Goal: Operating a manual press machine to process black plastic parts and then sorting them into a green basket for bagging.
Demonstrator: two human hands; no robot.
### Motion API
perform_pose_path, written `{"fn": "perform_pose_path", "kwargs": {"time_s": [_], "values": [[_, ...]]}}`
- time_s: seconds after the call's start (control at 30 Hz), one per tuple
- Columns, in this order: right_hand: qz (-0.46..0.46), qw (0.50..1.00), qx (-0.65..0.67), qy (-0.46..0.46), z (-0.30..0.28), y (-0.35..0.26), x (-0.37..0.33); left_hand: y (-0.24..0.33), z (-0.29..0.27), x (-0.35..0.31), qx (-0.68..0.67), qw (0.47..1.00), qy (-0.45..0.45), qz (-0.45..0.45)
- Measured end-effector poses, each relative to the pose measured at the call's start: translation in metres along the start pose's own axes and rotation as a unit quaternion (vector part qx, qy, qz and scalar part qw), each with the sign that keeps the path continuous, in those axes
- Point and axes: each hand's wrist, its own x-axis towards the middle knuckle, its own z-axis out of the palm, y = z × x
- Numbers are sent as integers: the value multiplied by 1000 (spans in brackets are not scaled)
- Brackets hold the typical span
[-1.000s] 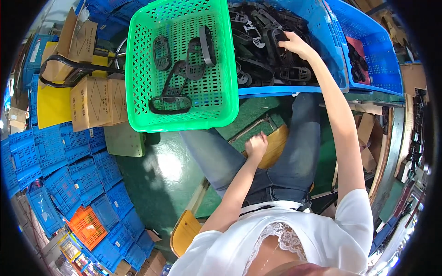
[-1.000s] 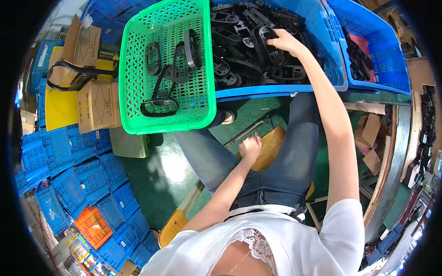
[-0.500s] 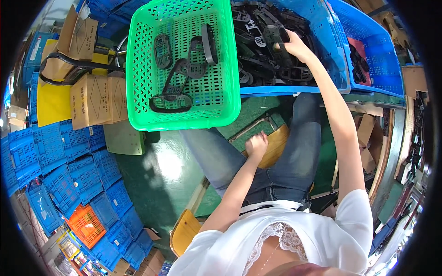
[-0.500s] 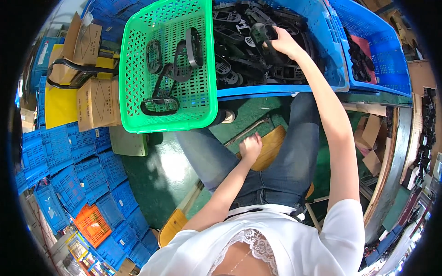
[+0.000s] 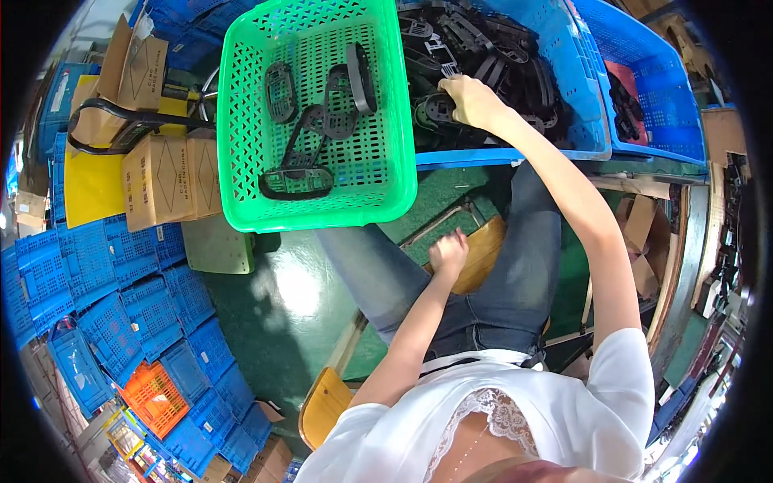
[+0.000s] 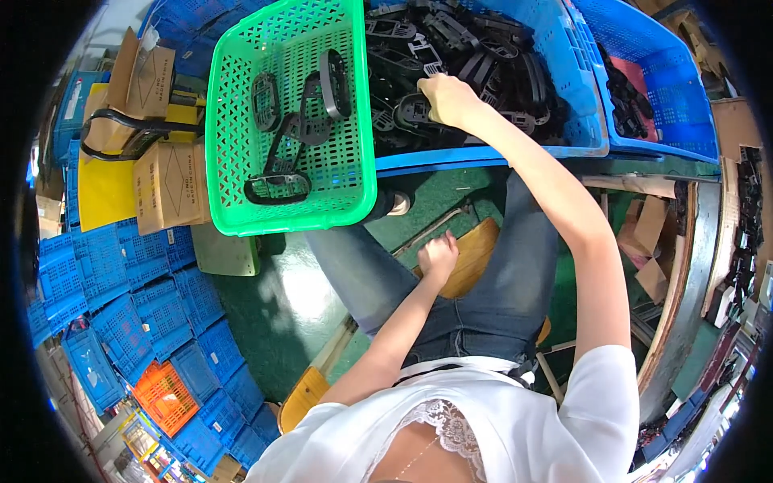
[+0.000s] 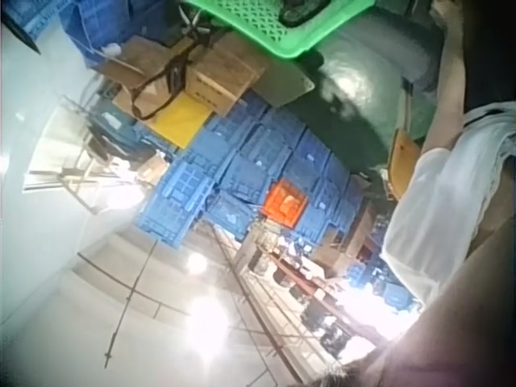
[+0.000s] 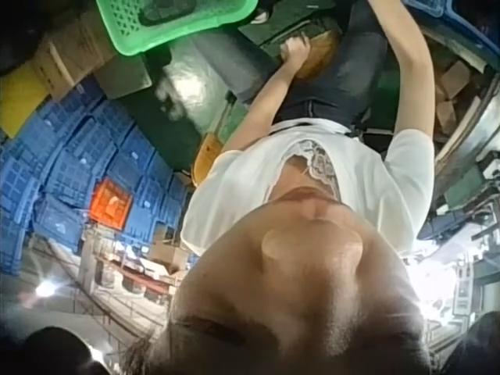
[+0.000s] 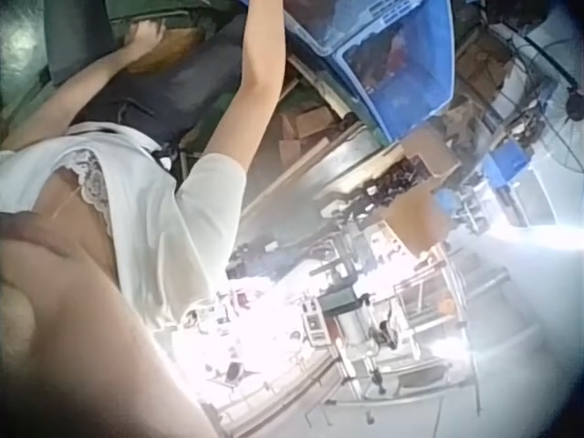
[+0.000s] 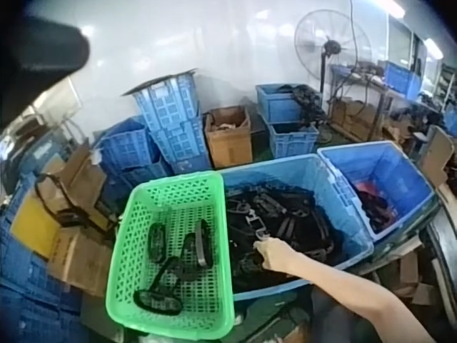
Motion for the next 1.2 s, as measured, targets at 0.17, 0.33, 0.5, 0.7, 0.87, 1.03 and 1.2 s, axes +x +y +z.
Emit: {"fn": "perform_pose_path", "kwargs": {"time_s": [0.17,0.33,0.5,0.7,0.87,1.03,1.2], "values": [[-27,991,-125,24,-4,3,2,0,-1,1,5,1000,-6,-9],[68,994,77,29,-15,20,-4,2,0,1,9,1000,-7,-14],[131,973,96,165,-39,109,-19,4,2,1,7,1000,7,-1],[298,933,76,189,-55,151,-36,-1,-4,0,29,1000,5,-2],[255,951,-43,171,-37,183,-37,4,-3,1,17,1000,-22,-7],[356,921,-48,151,-30,162,-32,0,-5,1,9,1000,-23,-10],[357,913,-72,183,-34,146,-33,-1,-1,0,7,1000,-2,-19]]}}
